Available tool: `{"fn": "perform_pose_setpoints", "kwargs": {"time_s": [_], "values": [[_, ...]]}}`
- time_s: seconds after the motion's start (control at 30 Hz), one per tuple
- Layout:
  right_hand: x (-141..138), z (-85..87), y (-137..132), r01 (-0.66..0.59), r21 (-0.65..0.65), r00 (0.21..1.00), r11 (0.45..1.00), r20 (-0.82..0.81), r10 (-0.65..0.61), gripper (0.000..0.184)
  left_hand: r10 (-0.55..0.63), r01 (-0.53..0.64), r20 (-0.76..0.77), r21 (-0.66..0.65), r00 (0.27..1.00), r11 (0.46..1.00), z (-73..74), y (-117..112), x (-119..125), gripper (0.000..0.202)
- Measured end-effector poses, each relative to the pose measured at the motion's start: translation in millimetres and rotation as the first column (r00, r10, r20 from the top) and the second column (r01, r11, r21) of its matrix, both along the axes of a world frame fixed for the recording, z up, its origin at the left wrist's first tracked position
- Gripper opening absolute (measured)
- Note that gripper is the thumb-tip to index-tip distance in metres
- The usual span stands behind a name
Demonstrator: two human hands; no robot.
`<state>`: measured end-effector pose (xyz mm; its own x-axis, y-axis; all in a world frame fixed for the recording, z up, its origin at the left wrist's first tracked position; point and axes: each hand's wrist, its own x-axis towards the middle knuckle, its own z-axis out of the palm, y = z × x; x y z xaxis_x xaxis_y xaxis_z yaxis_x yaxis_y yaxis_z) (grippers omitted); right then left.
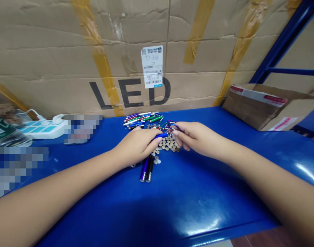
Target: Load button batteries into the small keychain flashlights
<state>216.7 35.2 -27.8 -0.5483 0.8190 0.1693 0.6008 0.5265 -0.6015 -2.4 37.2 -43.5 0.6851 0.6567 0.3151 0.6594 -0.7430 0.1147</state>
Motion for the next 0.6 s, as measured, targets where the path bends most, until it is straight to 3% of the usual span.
{"fn": "perform_pose_setpoints", "kwargs": {"time_s": [0.1, 0.23, 0.33, 0.47, 0.6], "values": [[-2, 0.5, -2, 0.011, 0.11, 0.997, 0.994, 0.081, -0.02, 0.027, 0.05, -0.044, 0.107, -0.055, 0.993, 0.998, 2.8, -3, 2, 0.032], [-6, -3.6, -7, -0.113, 0.005, 0.989, 0.994, 0.094, 0.112, 0.029, 0.147, -0.098, 0.31, -0.169, 0.939, 0.981, 10.3, -8, 9, 0.03], [-9, -6.3, -10, -0.149, 0.013, 0.978, 0.989, 0.151, 0.146, 0.028, 0.138, -0.056, 0.28, -0.28, 0.95, 0.958, 13.3, -11, 14, 0.026], [-12, -5.3, -15, -0.099, 0.212, 0.934, 0.972, 0.357, 0.018, 0.023, 0.18, -0.066, 0.291, -0.362, 0.94, 0.93, 13.6, -13, 18, 0.025], [-18, -1.3, -22, -0.057, 0.416, 0.802, 0.908, 0.56, -0.206, 0.024, 0.2, -0.052, 0.342, -0.397, 0.918, 0.916, 13.9, -13, 19, 0.027]]}}
